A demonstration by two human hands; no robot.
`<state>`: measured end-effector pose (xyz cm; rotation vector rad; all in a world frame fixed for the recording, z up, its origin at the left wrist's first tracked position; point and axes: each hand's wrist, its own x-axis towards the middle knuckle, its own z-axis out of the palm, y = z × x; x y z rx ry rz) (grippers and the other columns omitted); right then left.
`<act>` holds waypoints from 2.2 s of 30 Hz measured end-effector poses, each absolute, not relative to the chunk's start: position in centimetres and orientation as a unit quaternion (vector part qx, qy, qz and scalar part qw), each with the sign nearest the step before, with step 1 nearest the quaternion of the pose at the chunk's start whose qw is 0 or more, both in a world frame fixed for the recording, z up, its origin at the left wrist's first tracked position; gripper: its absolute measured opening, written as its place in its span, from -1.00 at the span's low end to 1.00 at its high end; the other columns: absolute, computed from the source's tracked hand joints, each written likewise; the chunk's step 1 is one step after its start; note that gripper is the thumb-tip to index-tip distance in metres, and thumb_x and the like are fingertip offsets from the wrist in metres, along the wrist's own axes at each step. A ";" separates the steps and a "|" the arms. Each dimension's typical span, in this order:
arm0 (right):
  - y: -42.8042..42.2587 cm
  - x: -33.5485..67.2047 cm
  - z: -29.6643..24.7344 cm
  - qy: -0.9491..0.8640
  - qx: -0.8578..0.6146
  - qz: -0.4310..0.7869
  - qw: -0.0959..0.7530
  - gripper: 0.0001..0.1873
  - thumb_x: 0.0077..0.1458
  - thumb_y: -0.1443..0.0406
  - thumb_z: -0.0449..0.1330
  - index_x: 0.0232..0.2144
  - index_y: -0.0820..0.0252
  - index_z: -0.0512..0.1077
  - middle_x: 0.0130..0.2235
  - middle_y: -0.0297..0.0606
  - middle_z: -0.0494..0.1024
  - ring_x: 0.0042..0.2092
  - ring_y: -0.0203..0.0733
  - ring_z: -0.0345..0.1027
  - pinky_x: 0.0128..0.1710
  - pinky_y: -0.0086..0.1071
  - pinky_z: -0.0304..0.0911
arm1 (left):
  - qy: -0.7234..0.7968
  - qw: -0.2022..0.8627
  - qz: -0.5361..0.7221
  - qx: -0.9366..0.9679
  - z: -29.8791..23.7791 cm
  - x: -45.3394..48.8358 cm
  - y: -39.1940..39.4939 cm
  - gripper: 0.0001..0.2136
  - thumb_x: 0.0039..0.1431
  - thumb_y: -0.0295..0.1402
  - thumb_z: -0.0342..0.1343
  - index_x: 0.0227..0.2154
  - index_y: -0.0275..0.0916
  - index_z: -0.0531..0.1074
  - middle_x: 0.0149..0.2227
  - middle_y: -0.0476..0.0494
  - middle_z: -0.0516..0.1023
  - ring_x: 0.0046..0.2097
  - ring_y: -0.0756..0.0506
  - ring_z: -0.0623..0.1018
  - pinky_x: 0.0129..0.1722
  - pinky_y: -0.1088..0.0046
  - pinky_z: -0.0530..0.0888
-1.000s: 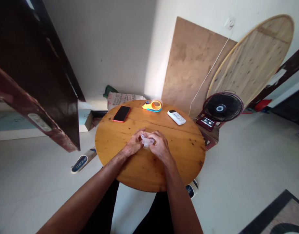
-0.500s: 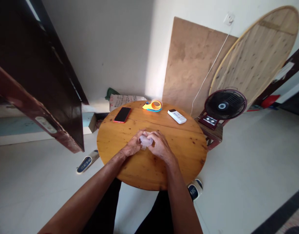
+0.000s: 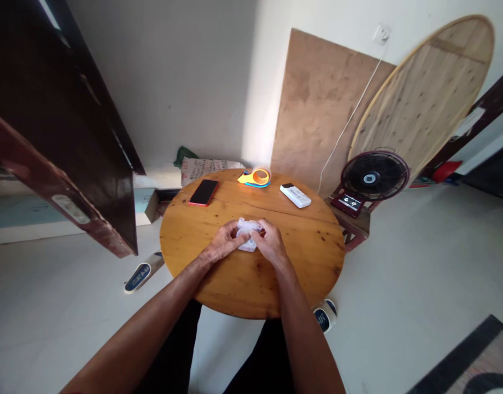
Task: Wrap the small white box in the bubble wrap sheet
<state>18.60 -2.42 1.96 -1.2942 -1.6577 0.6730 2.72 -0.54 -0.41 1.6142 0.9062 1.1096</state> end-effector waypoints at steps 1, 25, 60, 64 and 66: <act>-2.3 18.6 1.9 -0.655 -0.527 0.287 0.459 -0.81 -0.04 0.28 0.13 -0.33 0.19 0.45 -0.38 -0.33 0.52 -0.39 -0.25 0.35 -0.40 -0.42 0.25 | 0.372 0.475 0.444 0.663 -0.5 2.8 -0.5 -0.69 0.03 -0.19 0.16 -0.23 -0.30 0.45 -0.38 -0.04 0.43 -0.41 0.03 0.37 -0.43 0.56 0.31; -2.6 18.8 2.3 -0.576 -0.483 0.497 0.433 -0.48 -0.15 0.26 0.31 -0.05 0.10 0.41 -0.13 -0.30 0.56 -0.13 -0.09 0.44 -0.10 -0.24 0.30 | 0.322 0.647 0.438 0.534 1.2 2.2 -0.2 -0.62 -0.11 -0.36 0.21 -0.15 -0.29 0.46 -0.23 -0.12 0.58 -0.23 -0.09 0.52 -0.23 0.46 0.40; -2.7 18.0 2.0 -0.698 -0.491 0.263 0.451 -0.75 0.10 0.16 0.12 -0.30 0.11 0.55 -0.22 -0.23 0.57 -0.18 -0.10 0.43 -0.16 -0.27 0.32 | 0.332 0.689 0.469 0.442 1.0 2.4 -0.3 -0.65 -0.24 -0.25 0.33 -0.37 -0.29 0.40 -0.47 0.05 0.48 -0.48 0.07 0.40 -0.43 0.55 0.30; -3.0 17.9 2.2 -0.645 -0.509 0.302 0.484 -0.64 0.06 0.14 0.17 -0.10 0.12 0.45 -0.13 -0.20 0.55 -0.14 -0.09 0.43 -0.12 -0.24 0.33 | 0.298 0.699 0.482 0.437 1.1 2.5 -0.5 -0.61 -0.23 -0.29 0.34 -0.29 -0.28 0.40 -0.33 -0.03 0.54 -0.36 0.01 0.49 -0.32 0.50 0.38; -3.0 18.0 2.2 -0.605 -0.509 0.325 0.519 -0.59 0.05 0.12 0.17 -0.06 0.13 0.39 -0.11 -0.19 0.53 -0.11 -0.09 0.42 -0.09 -0.24 0.32 | 0.278 0.708 0.484 0.432 1.1 2.5 -0.6 -0.55 -0.25 -0.33 0.35 -0.22 -0.26 0.38 -0.26 -0.05 0.55 -0.31 -0.01 0.51 -0.26 0.47 0.41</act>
